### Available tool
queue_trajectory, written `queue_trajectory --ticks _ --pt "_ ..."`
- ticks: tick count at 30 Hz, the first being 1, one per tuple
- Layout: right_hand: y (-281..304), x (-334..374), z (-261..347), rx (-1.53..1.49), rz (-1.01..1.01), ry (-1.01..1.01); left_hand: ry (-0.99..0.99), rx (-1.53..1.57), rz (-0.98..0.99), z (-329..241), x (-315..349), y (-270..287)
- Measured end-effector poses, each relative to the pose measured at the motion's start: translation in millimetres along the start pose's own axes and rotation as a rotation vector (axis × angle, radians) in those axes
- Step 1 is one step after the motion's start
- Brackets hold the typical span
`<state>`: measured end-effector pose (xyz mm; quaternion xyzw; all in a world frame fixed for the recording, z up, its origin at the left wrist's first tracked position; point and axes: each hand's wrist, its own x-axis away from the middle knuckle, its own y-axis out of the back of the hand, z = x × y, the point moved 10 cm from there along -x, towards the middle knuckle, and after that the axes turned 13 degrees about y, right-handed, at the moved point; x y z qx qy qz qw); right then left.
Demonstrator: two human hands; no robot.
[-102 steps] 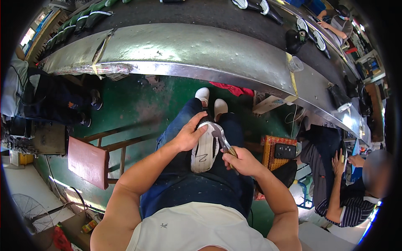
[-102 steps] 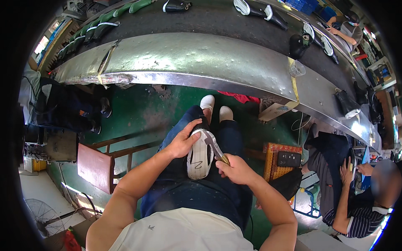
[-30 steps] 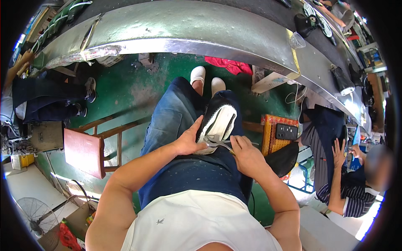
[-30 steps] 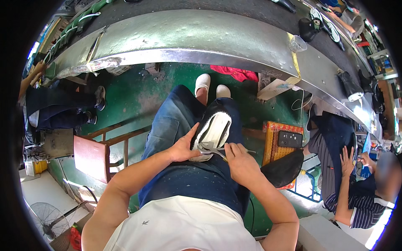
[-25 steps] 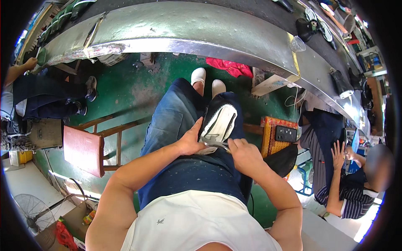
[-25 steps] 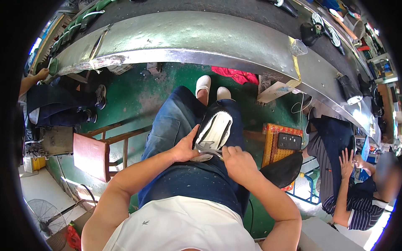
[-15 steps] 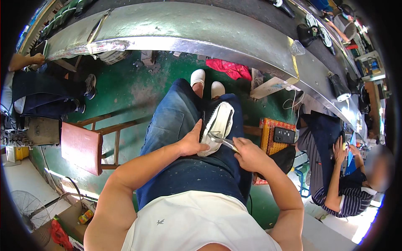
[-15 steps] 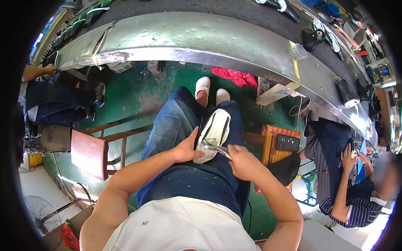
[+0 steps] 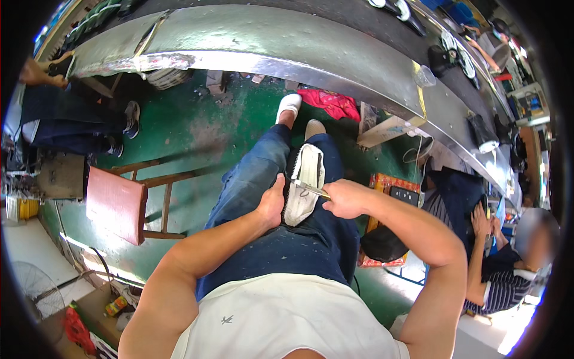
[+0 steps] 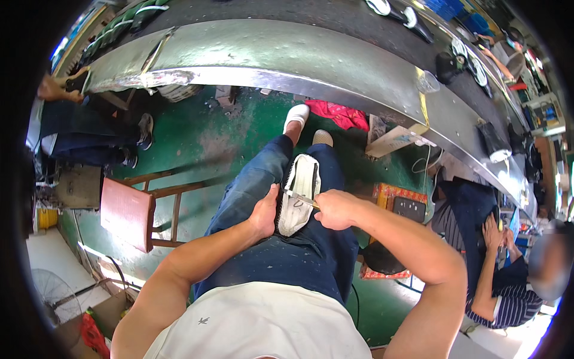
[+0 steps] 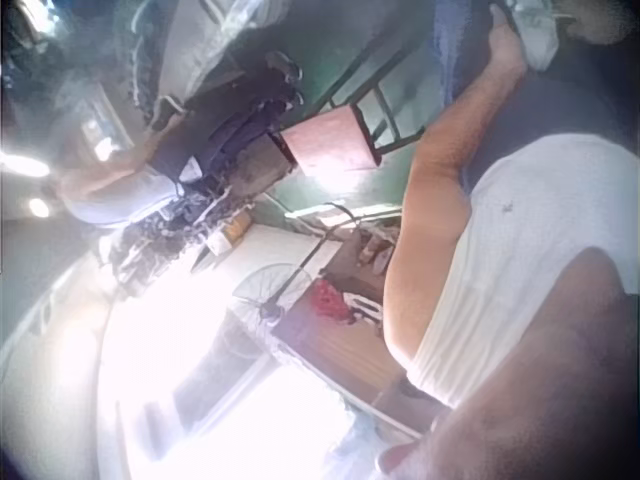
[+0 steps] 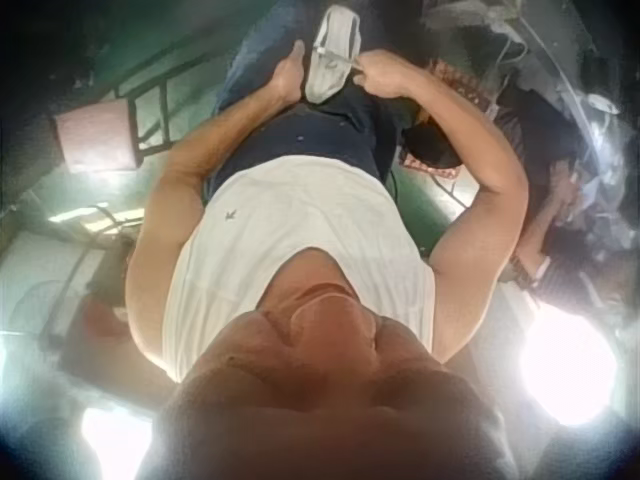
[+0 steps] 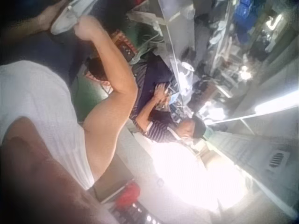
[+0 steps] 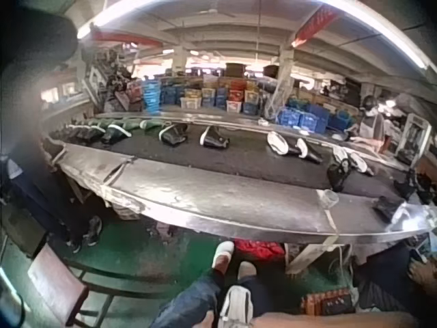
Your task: Manually trim and secure shoe upper material to the sole using pliers and hammers.
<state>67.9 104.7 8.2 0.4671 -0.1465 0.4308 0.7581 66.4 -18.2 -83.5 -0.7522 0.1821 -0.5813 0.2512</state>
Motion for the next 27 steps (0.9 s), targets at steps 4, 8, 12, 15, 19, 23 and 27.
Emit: queue_trajectory --ticks 4,8,12,15,19,23,27 --pt "-19 -6 -14 -0.137 -0.319 0.036 -0.172 -0.263 -0.362 -9 -47 48" --pt "-43 1 -16 -0.140 -0.623 0.031 -0.409 -0.628 -0.565 -36 -36 34" --pt "-44 13 -14 -0.137 -0.784 -0.041 -0.526 -0.764 -0.580 -42 -35 26" --pt "-33 19 -18 -0.074 -0.653 -0.021 -0.528 -0.727 -0.419 -33 -46 29" --pt "-40 41 -27 -0.258 -0.500 -0.018 -0.310 -1.116 -0.308 -28 -16 -10" --pt "-72 65 -50 -0.697 -0.458 -0.123 -0.302 -0.982 -0.211 -40 -48 3" --pt "-104 90 -81 -1.191 -0.759 -0.129 -0.224 -0.914 -0.023 -88 21 -42"
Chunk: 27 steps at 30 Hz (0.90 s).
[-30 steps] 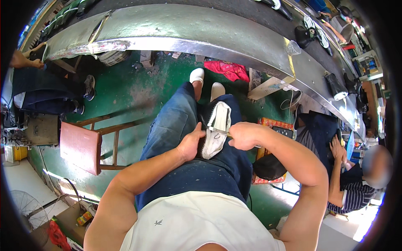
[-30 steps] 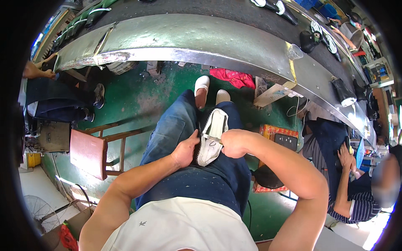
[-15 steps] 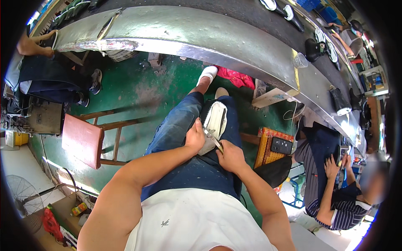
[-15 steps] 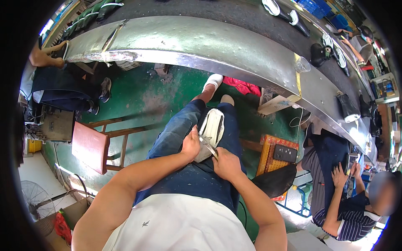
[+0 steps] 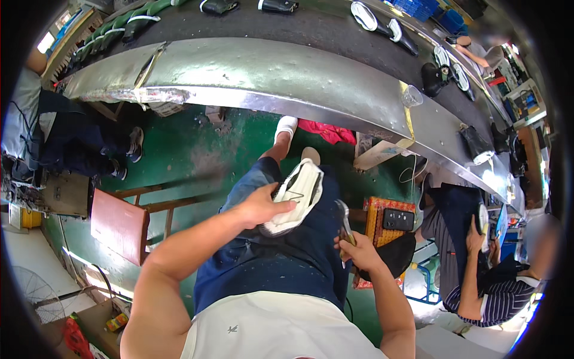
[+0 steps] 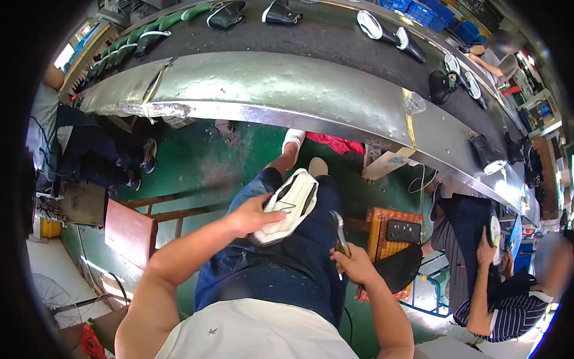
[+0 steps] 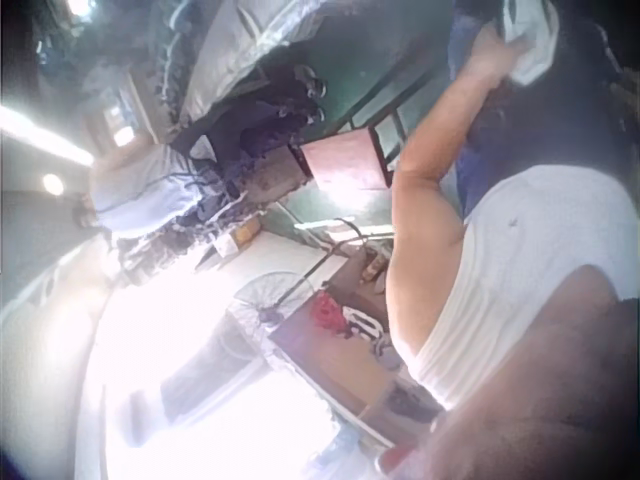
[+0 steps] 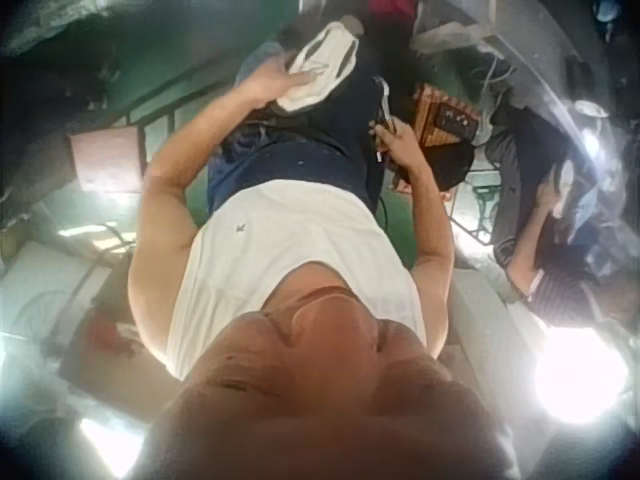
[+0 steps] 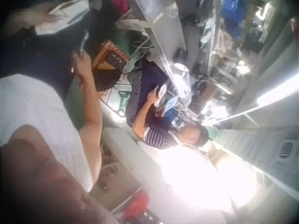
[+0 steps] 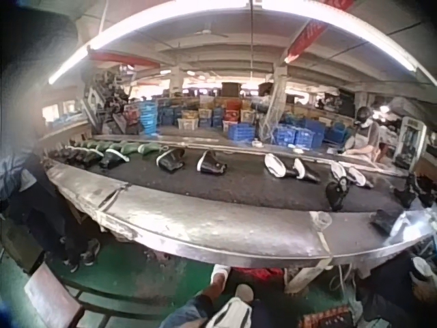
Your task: Manually trim and secure shoe upper material to the sole using pliers and hammers.
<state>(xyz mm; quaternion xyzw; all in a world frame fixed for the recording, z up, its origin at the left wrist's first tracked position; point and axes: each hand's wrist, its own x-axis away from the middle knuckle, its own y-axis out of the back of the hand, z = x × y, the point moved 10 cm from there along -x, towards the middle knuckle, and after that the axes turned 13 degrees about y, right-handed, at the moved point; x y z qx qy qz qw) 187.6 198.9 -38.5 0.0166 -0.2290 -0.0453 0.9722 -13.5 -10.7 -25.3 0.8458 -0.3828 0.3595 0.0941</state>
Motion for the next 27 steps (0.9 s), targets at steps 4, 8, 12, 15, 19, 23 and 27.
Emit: queue_trajectory --ticks 4,8,12,15,19,23,27 --pt "8 4 -24 -0.116 -0.109 -0.063 -0.300 -0.730 -0.123 -157 104 28" --pt "-3 -8 -38 -0.097 -0.056 -0.059 -0.660 -1.538 -0.512 -290 126 72" --pt "-21 -30 -32 -0.042 0.064 -0.100 -0.416 -1.235 -0.438 -315 35 153" --pt "-22 -35 -25 0.109 0.077 -0.086 -0.318 -0.448 -0.311 -293 -17 190" --pt "-24 -44 -8 0.162 0.078 -0.020 -0.363 -0.304 -0.257 -281 -32 192" --pt "-23 -63 11 0.242 0.124 -0.012 -0.336 -0.041 -0.268 -293 -37 146" --pt "-19 -83 67 0.118 0.044 0.143 -0.714 -0.740 -0.577 -314 -50 112"
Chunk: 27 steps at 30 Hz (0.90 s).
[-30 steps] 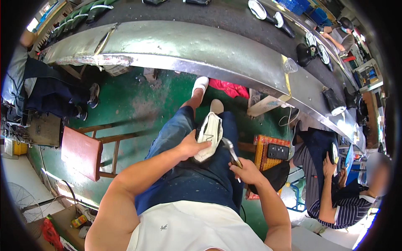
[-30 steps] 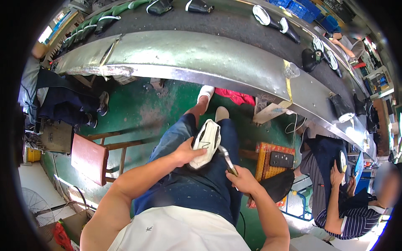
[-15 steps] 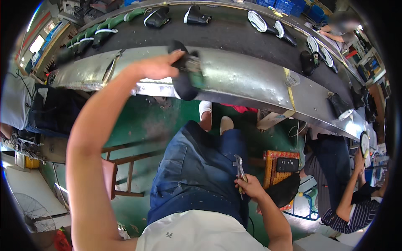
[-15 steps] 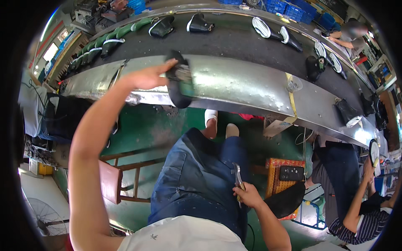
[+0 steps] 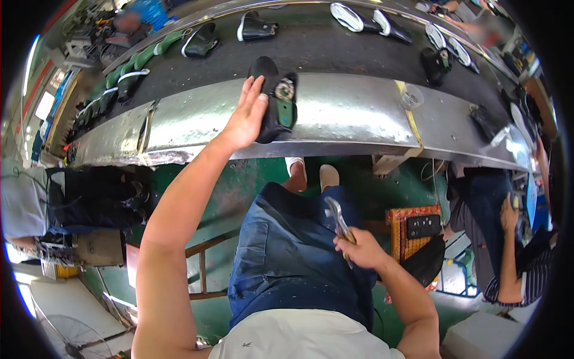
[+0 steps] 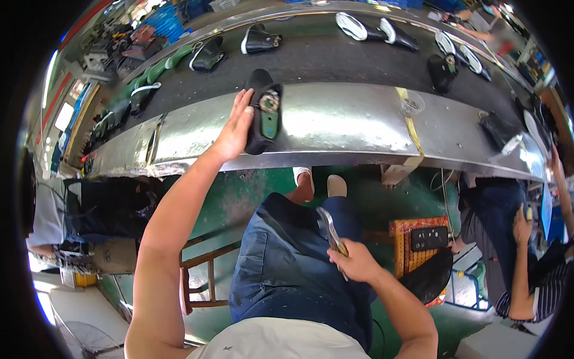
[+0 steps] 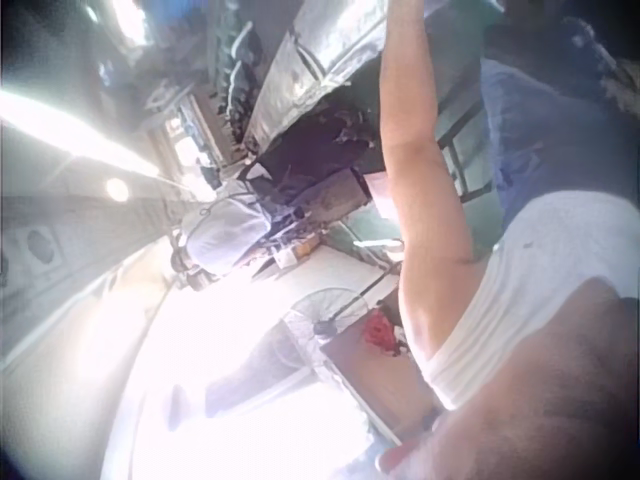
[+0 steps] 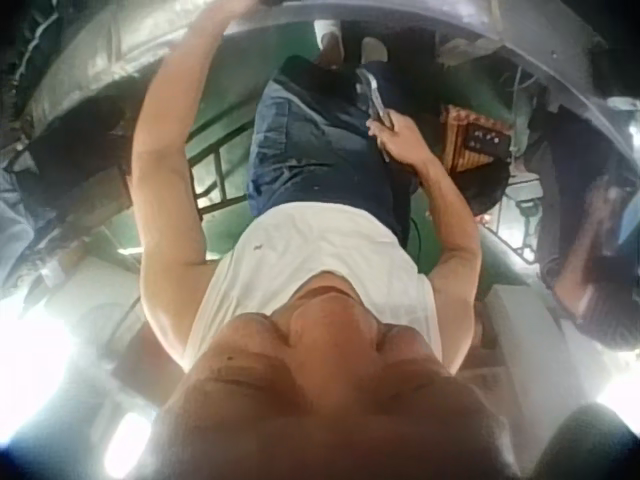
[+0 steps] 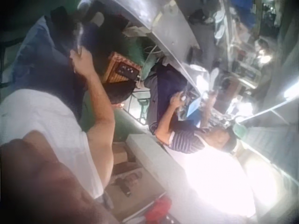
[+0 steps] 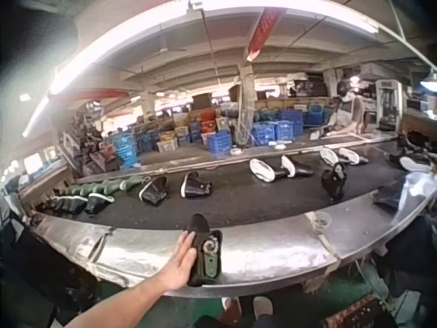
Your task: Manually trim and secure shoe upper material to the sole using pliers and hammers.
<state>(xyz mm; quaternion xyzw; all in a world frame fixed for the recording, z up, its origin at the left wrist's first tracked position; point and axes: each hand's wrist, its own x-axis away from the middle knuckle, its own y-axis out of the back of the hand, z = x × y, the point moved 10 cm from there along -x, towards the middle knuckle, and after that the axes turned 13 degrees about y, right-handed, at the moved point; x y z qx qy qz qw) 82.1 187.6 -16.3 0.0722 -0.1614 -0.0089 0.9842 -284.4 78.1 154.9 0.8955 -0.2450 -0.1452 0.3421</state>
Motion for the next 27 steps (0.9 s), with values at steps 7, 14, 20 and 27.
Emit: queue_trajectory --ticks 7,14,20,27 --pt "36 -22 65 -0.221 -0.119 0.166 -0.436 -0.837 0.244 -102 15 -63" --pt "35 -52 77 -0.518 -0.048 0.165 0.075 -0.485 0.066 -92 -45 -54" --pt "28 -100 94 -1.065 0.085 0.247 0.291 -0.602 -0.022 -69 -58 -55" --pt "19 -107 108 -1.321 0.303 0.316 0.285 -0.452 -0.049 -54 -52 -46"
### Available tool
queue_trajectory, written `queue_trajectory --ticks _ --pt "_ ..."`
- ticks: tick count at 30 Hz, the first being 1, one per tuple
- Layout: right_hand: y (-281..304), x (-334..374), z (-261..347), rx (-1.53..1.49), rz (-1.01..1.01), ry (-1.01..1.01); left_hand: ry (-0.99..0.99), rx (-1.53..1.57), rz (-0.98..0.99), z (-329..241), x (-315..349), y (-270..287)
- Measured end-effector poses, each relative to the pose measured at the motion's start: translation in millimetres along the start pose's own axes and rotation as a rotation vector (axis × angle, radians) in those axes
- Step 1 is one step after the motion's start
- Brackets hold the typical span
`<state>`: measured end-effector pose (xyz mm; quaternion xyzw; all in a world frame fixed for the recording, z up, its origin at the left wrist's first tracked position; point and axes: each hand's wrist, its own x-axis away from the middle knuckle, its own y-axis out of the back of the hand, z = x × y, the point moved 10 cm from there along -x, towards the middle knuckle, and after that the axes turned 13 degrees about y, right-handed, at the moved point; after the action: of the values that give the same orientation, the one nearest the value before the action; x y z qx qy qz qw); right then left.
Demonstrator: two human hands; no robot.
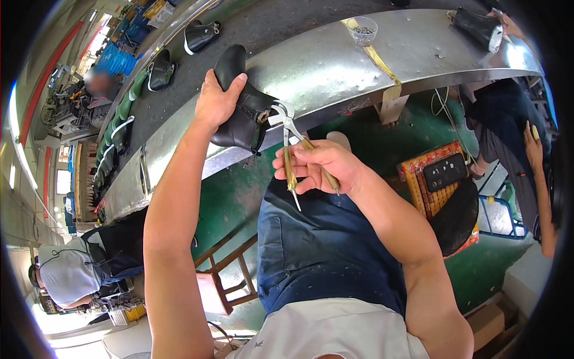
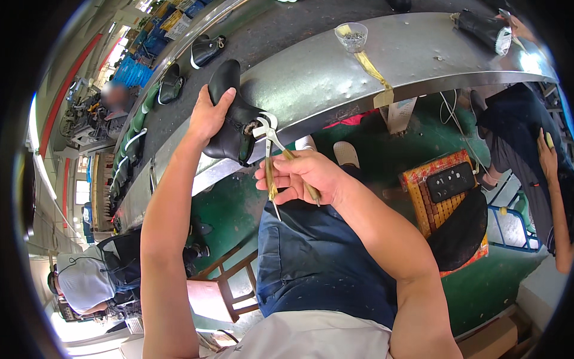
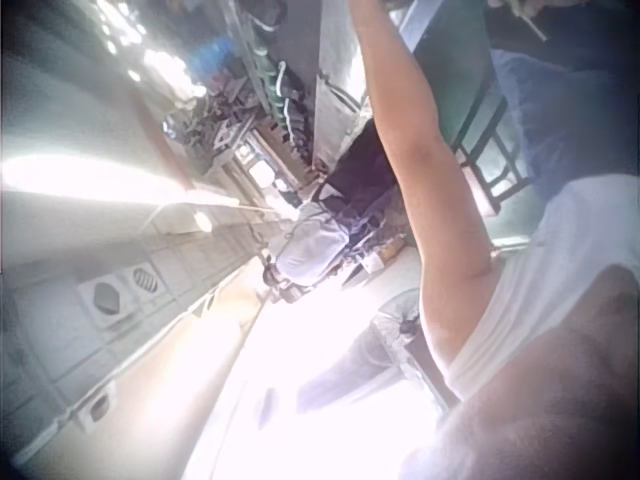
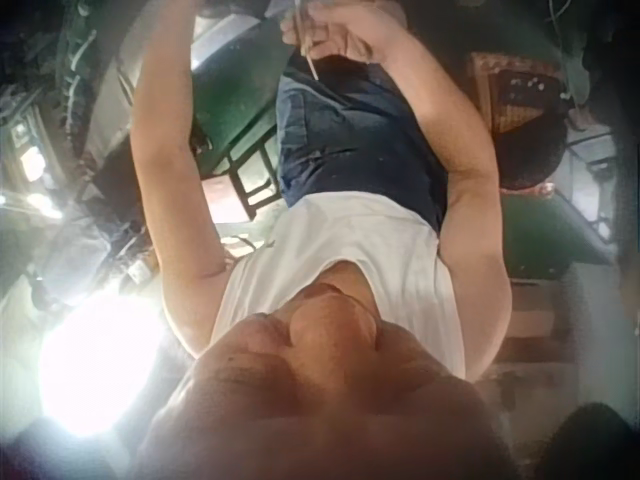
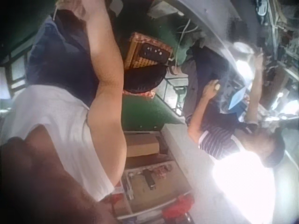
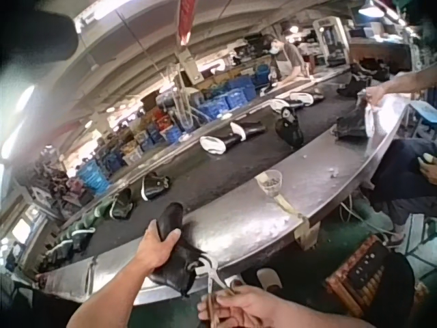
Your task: Manually trim and secure shoe upper material to the sole using pliers and hammers.
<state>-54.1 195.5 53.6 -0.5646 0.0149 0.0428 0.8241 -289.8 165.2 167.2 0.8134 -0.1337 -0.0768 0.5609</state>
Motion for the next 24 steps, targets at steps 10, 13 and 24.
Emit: queue_trajectory --ticks 10,13,24 --pt "-3 -17 -7 -0.174 0.119 0.012 -0.040 0.043 0.015 0 -3 -2" --pt "-9 -20 -3 -0.193 0.141 0.019 -0.047 0.033 -0.007 3 -6 -2" --pt "13 16 10 1.031 -0.210 -0.150 -0.072 0.079 0.052 9 -10 -5"
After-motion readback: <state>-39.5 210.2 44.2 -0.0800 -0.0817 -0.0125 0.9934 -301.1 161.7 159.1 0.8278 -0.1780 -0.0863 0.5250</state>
